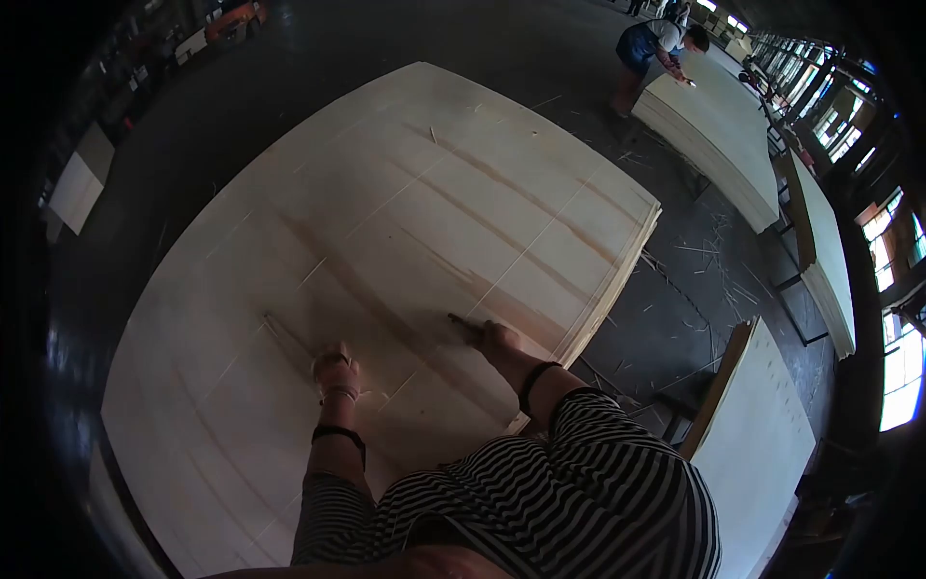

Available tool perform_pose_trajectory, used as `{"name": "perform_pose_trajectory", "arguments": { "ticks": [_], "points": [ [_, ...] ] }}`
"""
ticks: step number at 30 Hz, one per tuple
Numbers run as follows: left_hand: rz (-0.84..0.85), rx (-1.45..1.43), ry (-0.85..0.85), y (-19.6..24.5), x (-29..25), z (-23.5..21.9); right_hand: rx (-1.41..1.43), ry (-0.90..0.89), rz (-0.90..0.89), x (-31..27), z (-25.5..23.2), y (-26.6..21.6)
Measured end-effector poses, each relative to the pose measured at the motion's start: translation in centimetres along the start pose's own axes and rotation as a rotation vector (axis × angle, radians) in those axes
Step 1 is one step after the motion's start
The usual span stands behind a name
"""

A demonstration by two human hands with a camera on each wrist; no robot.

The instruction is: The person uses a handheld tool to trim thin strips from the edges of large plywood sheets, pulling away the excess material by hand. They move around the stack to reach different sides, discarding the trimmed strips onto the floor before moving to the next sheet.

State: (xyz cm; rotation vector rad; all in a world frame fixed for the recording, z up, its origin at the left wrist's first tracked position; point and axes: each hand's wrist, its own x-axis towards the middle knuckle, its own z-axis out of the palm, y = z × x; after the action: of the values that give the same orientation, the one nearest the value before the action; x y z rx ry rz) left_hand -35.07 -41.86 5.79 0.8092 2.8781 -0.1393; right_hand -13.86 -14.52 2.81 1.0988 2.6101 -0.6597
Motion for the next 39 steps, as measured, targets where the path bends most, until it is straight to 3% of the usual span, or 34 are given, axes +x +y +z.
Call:
{"name": "perform_pose_trajectory", "arguments": {
  "ticks": [4, 5, 7, 8, 9, 11, 12, 13, 15, 17, 19, 22, 28, 30, 32, 33, 34, 35, 36, 37, 39],
  "points": [
    [0.043, -0.104, 0.260, -4.8, -5.2, 3.9, 0.154, 0.058, 0.131, -2.9, 0.8, -2.3],
    [0.052, -0.098, 0.256, -5.5, -5.6, 3.8, 0.170, 0.063, 0.145, -3.6, 1.3, -2.8],
    [-0.088, -0.245, -0.109, -6.8, -6.0, 3.6, 0.191, 0.025, 0.154, -5.1, 3.5, -4.7],
    [-0.086, -0.244, -0.111, -6.7, -5.8, 3.9, 0.203, -0.012, 0.156, -5.9, 4.5, -5.5],
    [-0.056, -0.102, -0.054, -6.1, -5.4, 4.5, 0.129, -0.031, 0.043, -7.6, 4.9, -6.5],
    [-0.024, 0.038, 0.003, -4.3, -4.8, 5.3, 0.166, -0.049, 0.062, -9.7, 5.0, -8.3],
    [0.116, -0.039, 0.141, -2.9, -4.7, 5.4, 0.204, -0.070, 0.078, -9.9, 5.1, -9.0],
    [0.253, -0.118, 0.279, -2.0, -4.3, 5.4, 0.202, -0.073, 0.078, -9.3, 5.1, -9.1],
    [0.205, -0.105, 0.221, -1.0, -2.2, 4.6, 0.248, -0.212, 0.105, -7.9, 5.0, -8.8],
    [0.157, -0.090, 0.168, -0.9, 0.8, 4.2, 0.257, -0.213, 0.092, -6.2, 5.4, -8.2],
    [0.177, -0.086, 0.282, -2.4, 4.3, 4.9, 0.270, -0.212, 0.084, -4.6, 5.4, -8.4],
    [0.160, -0.062, 0.302, -3.5, 7.4, 4.5, 0.323, -0.209, 0.081, -2.1, 5.3, -10.0],
    [0.039, -0.109, 0.137, -4.9, 12.7, 2.1, 0.391, -0.180, -0.018, 2.5, 4.8, -13.9],
    [0.041, -0.033, 0.121, -4.7, 14.4, 3.5, 0.678, -0.271, 0.061, 4.0, 3.2, -15.6],
    [0.025, 0.060, 0.114, -4.4, 13.8, 3.4, 0.927, -0.285, 0.151, 4.5, 0.4, -18.0],
    [0.001, 0.081, 0.105, -3.8, 12.7, 2.7, 1.124, -0.233, 0.161, 6.6, 3.5, -17.5],
    [0.102, 0.027, 0.223, -4.6, 13.1, 6.2, 1.132, -0.221, 0.151, 6.3, 2.1, -18.6],
    [0.184, -0.028, 0.247, -4.1, 11.0, 3.5, 1.098, -0.260, 0.157, 6.5, 1.5, -19.4],
    [0.205, -0.105, 0.272, -4.6, 10.1, 5.1, 1.088, -0.256, 0.161, 7.8, 3.1, -19.5],
    [0.229, -0.181, 0.295, -5.1, 9.3, 6.8, 1.130, -0.388, 0.221, 8.3, 3.2, -20.3],
    [0.251, -0.244, 0.303, -5.7, 8.1, 4.0, 1.150, -0.441, 0.167, 8.6, 5.1, -22.3]
  ]
}}
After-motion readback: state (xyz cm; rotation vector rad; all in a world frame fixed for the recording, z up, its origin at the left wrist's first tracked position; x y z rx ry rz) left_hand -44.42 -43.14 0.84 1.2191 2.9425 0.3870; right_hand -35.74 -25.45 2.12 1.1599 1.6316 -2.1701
